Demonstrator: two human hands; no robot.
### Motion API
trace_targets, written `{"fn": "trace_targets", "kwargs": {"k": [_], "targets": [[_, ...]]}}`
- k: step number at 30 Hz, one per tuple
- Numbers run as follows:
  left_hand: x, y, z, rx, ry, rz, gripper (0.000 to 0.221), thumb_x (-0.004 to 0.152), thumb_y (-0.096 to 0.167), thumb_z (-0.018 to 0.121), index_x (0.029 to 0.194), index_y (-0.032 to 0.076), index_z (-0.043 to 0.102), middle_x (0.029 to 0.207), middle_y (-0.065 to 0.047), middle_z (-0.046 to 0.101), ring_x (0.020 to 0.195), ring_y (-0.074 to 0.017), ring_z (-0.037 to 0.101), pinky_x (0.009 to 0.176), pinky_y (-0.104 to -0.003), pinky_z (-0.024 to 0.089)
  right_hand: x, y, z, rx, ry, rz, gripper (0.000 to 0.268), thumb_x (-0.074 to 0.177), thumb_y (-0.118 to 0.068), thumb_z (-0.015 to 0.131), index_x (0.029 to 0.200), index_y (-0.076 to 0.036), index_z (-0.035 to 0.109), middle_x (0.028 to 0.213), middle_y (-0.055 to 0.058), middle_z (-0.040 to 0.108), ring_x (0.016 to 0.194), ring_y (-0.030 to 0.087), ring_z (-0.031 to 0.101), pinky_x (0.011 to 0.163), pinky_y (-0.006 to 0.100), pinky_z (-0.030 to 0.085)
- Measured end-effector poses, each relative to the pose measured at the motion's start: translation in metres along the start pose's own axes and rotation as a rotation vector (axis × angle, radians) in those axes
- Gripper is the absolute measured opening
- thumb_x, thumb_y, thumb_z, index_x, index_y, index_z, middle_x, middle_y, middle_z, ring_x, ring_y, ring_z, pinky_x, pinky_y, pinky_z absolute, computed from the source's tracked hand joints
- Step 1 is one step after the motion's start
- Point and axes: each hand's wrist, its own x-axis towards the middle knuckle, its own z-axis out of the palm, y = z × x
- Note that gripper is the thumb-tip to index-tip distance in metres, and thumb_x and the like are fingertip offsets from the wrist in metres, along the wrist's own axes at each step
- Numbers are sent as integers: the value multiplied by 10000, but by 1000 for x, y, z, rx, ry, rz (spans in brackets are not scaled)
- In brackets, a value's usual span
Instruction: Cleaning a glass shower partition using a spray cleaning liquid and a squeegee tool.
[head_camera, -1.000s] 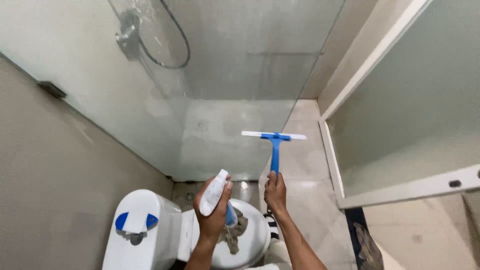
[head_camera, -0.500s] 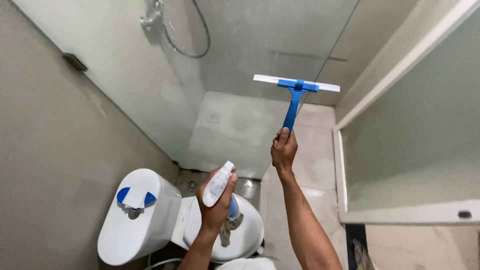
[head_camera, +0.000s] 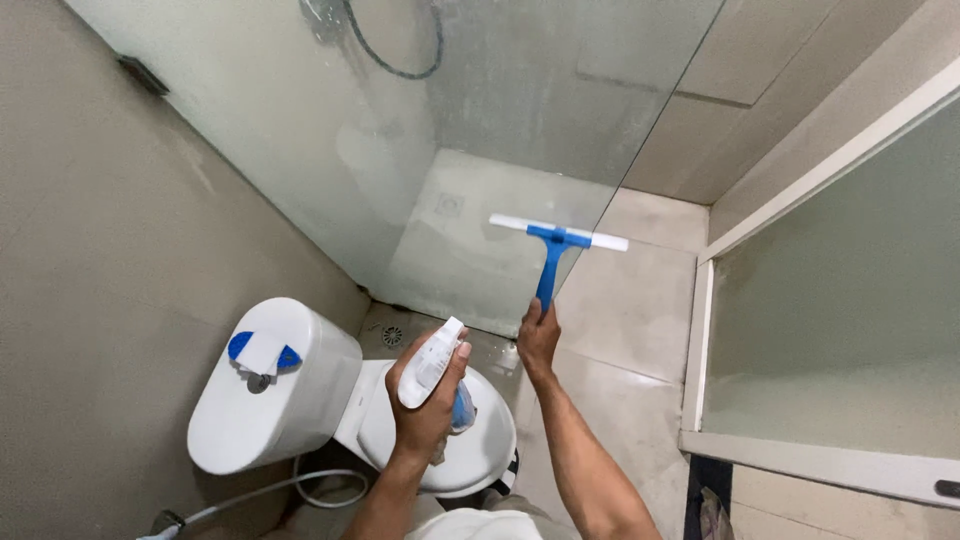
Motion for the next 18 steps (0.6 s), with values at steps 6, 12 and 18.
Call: {"fn": "trace_targets", "kwargs": {"k": [6, 12, 18], "targets": [[-6, 11, -2, 15, 3, -68, 208, 877, 75, 742, 1070, 4, 775, 727, -8, 699, 588, -88, 568, 535, -241, 470, -25, 23, -2, -59, -18, 152, 477, 1074, -493, 395, 976, -69, 590, 717, 48, 583, 652, 193, 557, 655, 361, 450], [-6, -6, -12, -3, 62, -9, 160, 871, 89, 814, 1021, 35, 812, 830, -146, 788, 734, -152, 684, 727, -373, 582, -38, 18, 0, -13, 129, 200, 429, 1077, -443, 493, 899, -68, 602, 724, 241, 658, 762, 464, 672, 730, 568, 480], [6, 6, -43, 33, -89, 88, 202, 867, 39, 748, 1062, -12, 760, 842, -30, 758, 635, -103, 608, 580, -246, 507, -61, -32, -4, 87, 71, 251, 519, 1064, -499, 423, 880, -52, 612, 667, 37, 573, 594, 165, 544, 595, 338, 462]]}}
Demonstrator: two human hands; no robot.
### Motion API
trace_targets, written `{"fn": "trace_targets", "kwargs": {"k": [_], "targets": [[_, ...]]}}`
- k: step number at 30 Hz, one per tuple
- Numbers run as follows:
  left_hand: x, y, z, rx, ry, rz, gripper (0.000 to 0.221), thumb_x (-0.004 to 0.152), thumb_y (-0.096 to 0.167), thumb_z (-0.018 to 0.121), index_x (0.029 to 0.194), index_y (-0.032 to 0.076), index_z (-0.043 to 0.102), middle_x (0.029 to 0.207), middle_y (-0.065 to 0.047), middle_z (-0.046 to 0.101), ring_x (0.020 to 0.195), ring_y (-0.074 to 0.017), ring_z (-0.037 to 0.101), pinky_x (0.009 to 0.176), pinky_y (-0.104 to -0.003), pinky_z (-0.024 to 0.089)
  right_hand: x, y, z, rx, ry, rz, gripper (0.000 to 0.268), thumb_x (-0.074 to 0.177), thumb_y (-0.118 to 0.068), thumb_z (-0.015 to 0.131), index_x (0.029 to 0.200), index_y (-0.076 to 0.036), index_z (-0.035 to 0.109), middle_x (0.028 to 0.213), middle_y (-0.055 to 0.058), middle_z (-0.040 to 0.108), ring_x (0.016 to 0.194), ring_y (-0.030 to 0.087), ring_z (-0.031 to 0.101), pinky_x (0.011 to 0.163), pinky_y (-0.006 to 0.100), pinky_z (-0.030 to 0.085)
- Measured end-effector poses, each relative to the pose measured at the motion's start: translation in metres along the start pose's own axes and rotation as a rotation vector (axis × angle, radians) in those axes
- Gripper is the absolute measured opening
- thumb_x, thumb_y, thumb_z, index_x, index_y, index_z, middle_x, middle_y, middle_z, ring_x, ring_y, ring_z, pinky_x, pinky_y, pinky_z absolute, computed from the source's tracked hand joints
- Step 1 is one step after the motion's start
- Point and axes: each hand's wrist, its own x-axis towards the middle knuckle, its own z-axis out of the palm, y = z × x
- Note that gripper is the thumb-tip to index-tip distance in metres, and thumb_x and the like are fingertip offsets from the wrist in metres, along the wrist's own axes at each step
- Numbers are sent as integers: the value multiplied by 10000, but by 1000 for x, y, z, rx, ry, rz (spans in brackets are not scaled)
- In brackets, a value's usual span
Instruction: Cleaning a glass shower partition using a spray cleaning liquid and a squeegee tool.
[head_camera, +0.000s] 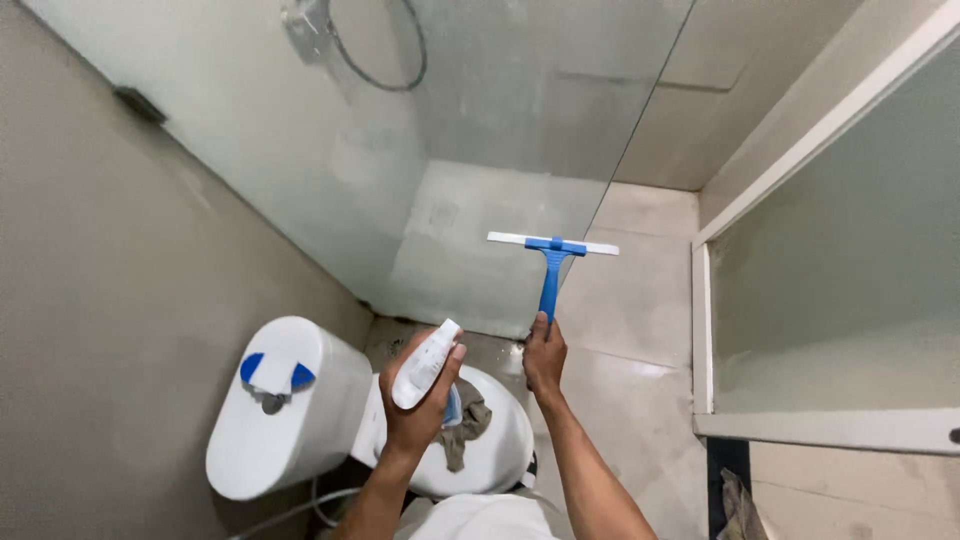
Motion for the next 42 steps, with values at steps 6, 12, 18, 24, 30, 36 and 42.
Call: {"fn": "trace_targets", "kwargs": {"k": [6, 12, 18, 24, 30, 36, 42], "targets": [[11, -39, -58, -41, -57, 90, 284, 866, 64, 751, 1142, 1, 741, 991, -85, 812, 795, -147, 764, 675, -262, 612, -35, -59, 31, 240, -47, -228, 482, 1052, -546, 395, 909, -104, 525, 596, -6, 456, 483, 103, 441, 461, 293, 394], [15, -32, -118, -98, -44, -5, 271, 854, 102, 760, 1109, 11, 760, 888, -62, 789, 694, -138, 704, 607, -259, 562, -70, -233, 68, 379, -138, -421, 368, 1090, -423, 364, 938, -119, 506, 630, -19, 469, 434, 106, 412, 400, 287, 398], [1, -66, -150, -121, -55, -45, 269, 806, 61, 776, 1072, 20, 779, 937, -104, 816, 761, -177, 777, 677, -278, 642, 27, -301, 125, 613, -347, -794, 303, 1055, -443, 533, 1066, -152, 620, 763, -31, 659, 558, 49, 588, 472, 205, 531], [-11, -84, -170, -61, -59, -262, 280, 779, 110, 824, 1035, -1, 818, 772, -79, 831, 661, -148, 750, 620, -280, 597, -39, -391, 146, 494, -220, -752, 297, 1057, -436, 467, 958, -156, 477, 611, -67, 452, 408, 45, 367, 365, 220, 324], [5, -76, -168, -85, -110, -131, 265, 815, 119, 785, 1060, 15, 790, 814, -69, 817, 646, -144, 716, 593, -276, 585, -2, -365, 159, 317, -119, -989, 286, 1090, -446, 430, 993, -181, 475, 674, -81, 430, 492, 33, 418, 445, 217, 406], [26, -64, -163, -68, -98, -33, 298, 821, 138, 778, 1090, 10, 773, 886, -74, 821, 713, -158, 744, 639, -280, 590, 0, -327, 166, 178, 18, -836, 364, 1071, -500, 406, 967, -158, 475, 635, -51, 456, 500, 76, 448, 482, 272, 411], [30, -73, -161, -52, -132, -40, 277, 823, 97, 773, 1082, -1, 757, 813, -84, 812, 651, -137, 744, 579, -263, 618, 42, -253, 177, 21, 87, -924, 334, 1105, -460, 341, 1019, -168, 477, 677, -33, 468, 543, 90, 490, 492, 281, 436]]}}
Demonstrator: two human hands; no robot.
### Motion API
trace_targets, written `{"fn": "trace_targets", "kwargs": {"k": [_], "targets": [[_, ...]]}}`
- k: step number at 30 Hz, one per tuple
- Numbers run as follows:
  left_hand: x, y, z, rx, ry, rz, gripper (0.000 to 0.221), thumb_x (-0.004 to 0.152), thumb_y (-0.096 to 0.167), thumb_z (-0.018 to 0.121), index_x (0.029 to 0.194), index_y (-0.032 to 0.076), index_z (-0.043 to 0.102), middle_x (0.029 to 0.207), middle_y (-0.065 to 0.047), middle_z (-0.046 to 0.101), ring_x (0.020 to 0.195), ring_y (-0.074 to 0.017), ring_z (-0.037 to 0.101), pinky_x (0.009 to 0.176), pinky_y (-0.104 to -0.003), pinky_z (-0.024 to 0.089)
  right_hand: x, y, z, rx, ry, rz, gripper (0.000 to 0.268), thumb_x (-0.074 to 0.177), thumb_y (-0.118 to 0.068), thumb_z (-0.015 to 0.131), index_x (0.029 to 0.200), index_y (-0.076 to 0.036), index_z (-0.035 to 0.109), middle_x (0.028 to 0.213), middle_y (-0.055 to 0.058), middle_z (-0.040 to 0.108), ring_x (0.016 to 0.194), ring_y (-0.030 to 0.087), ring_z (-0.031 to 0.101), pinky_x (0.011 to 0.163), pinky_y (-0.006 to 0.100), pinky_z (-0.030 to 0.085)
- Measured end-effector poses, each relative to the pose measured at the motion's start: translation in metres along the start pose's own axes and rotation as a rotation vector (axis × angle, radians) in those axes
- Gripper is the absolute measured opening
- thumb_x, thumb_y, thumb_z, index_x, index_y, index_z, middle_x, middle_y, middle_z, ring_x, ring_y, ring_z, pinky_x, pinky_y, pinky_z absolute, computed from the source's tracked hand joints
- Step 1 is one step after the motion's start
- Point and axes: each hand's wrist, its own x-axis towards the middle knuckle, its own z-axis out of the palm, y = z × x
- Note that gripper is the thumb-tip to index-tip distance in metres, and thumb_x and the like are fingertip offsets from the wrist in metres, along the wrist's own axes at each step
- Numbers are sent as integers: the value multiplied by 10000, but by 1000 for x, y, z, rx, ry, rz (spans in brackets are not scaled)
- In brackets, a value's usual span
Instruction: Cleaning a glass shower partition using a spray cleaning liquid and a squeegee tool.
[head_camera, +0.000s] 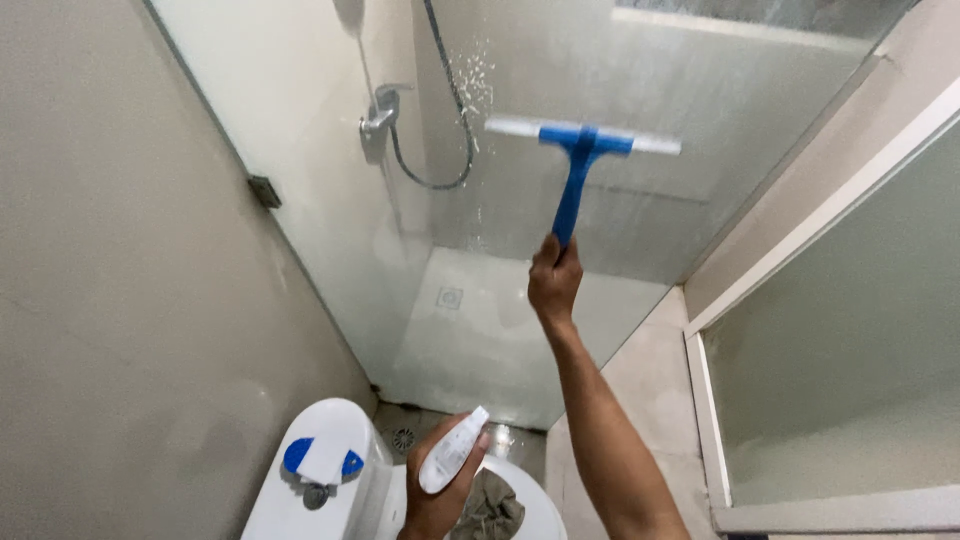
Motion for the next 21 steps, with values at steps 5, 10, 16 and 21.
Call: {"fn": "trace_targets", "kwargs": {"k": [5, 10, 16, 21], "targets": [[-1, -7, 3, -18, 50, -50, 263, 789, 99, 794, 1035, 4, 793, 846, -64, 808, 684, -153, 729, 638, -277, 583, -32, -10, -6, 33, 12, 237, 287, 1092, -345, 436, 995, -97, 544, 628, 1, 530, 514, 127, 506, 504, 310, 435], [-2, -10, 6, 23, 44, -90, 276, 790, 131, 803, 1044, 24, 811, 822, -54, 851, 663, -138, 755, 619, -265, 604, -67, 32, -4, 0, 8, 247, 287, 1080, -339, 461, 1025, -84, 580, 631, 13, 559, 509, 137, 511, 510, 317, 429], [-4, -12, 8, 60, 43, -101, 291, 803, 129, 788, 1075, 28, 788, 832, -48, 826, 665, -141, 724, 636, -267, 588, -126, 72, -11, -61, -30, 335, 292, 1059, -314, 478, 973, -53, 578, 621, 38, 564, 504, 182, 506, 521, 368, 426], [-4, -9, 7, 23, 56, -91, 295, 805, 132, 784, 1071, 5, 786, 870, -73, 836, 696, -146, 744, 642, -268, 607, -184, 103, -19, -73, -83, 577, 328, 1051, -352, 494, 996, -52, 615, 665, 45, 574, 577, 184, 534, 575, 354, 447]]}}
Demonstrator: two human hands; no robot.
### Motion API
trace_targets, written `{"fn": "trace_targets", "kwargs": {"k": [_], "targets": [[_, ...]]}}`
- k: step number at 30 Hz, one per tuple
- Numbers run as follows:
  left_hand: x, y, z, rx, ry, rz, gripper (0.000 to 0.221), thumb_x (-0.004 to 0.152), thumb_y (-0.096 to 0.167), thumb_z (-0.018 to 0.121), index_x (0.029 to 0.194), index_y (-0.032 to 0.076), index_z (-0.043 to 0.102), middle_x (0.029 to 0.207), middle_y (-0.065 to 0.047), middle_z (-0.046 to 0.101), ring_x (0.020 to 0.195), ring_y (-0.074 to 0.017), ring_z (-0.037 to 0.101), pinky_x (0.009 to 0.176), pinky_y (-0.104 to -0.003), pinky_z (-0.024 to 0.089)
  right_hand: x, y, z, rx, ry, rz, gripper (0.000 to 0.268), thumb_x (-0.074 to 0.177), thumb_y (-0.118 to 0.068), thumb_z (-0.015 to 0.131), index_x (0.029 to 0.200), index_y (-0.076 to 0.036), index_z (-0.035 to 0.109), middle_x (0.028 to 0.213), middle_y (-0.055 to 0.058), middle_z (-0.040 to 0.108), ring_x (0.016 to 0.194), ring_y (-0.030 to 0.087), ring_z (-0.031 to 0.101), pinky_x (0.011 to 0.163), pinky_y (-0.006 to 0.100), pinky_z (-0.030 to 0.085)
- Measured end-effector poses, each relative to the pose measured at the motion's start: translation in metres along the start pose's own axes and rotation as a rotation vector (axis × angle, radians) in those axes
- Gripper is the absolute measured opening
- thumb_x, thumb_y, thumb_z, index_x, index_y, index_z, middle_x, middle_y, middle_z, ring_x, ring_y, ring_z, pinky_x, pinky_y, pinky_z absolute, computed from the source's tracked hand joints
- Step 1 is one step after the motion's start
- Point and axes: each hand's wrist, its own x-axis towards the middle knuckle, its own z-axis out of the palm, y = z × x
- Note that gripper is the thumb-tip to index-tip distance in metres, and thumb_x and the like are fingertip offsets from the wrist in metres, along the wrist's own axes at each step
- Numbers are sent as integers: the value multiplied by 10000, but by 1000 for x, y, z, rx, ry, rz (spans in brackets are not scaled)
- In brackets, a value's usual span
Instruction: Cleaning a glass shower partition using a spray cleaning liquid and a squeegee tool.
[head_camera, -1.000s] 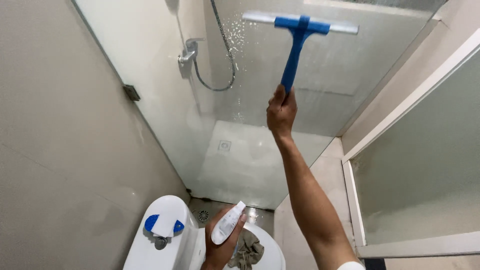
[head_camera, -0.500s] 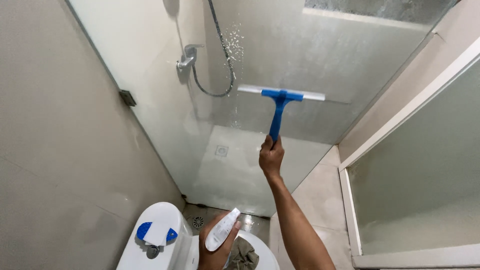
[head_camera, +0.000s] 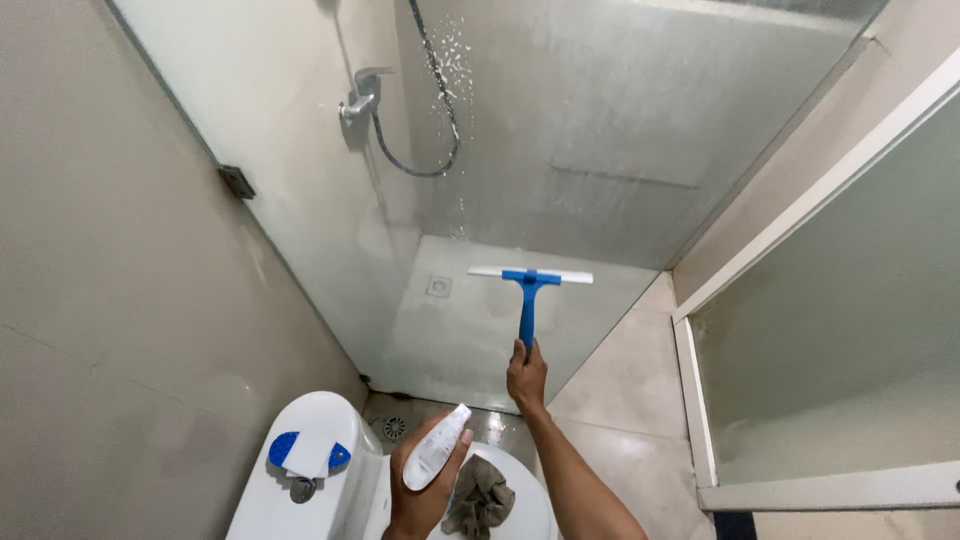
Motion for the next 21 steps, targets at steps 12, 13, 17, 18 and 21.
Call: {"fn": "trace_targets", "kwargs": {"k": [12, 13, 17, 18, 21], "targets": [[-5, -1, 2, 51, -14, -26, 301, 810, 169, 789, 1065, 9, 789, 873, -74, 836, 701, -147, 743, 640, -275, 594, -49, 5, -20, 204, -16, 238, 475, 1046, -506, 434, 907, -72, 567, 622, 14, 480, 513, 128, 440, 495, 306, 376], [-6, -3, 2, 52, -17, -24, 301, 810, 169, 789, 1065, 9, 789, 873, -74, 836, 701, -147, 743, 640, -275, 594, -53, 14, -21, 206, -13, 238, 475, 1046, -506, 434, 907, -72, 567, 622, 14, 480, 513, 128, 440, 495, 306, 376], [-3, -6, 3, 34, -26, -28, 282, 808, 151, 797, 1055, 15, 791, 836, -69, 828, 676, -143, 734, 624, -270, 590, -63, 26, -22, -9, 27, 167, 512, 1038, -535, 389, 864, -89, 572, 662, 32, 553, 590, 165, 534, 590, 352, 445], [-3, -6, 4, 17, -10, -15, 279, 805, 141, 800, 1050, 8, 794, 841, -63, 826, 683, -146, 725, 633, -268, 580, -67, 24, -23, -11, 35, 193, 497, 1047, -497, 408, 849, -76, 586, 654, 38, 566, 592, 171, 551, 595, 349, 458], [-2, -6, 3, 34, -21, -20, 292, 810, 147, 794, 1077, 28, 799, 841, -50, 839, 674, -135, 738, 627, -262, 588, -74, 10, -27, 37, 24, 211, 574, 1010, -568, 411, 788, -67, 585, 640, 43, 557, 592, 178, 528, 598, 342, 449]]}}
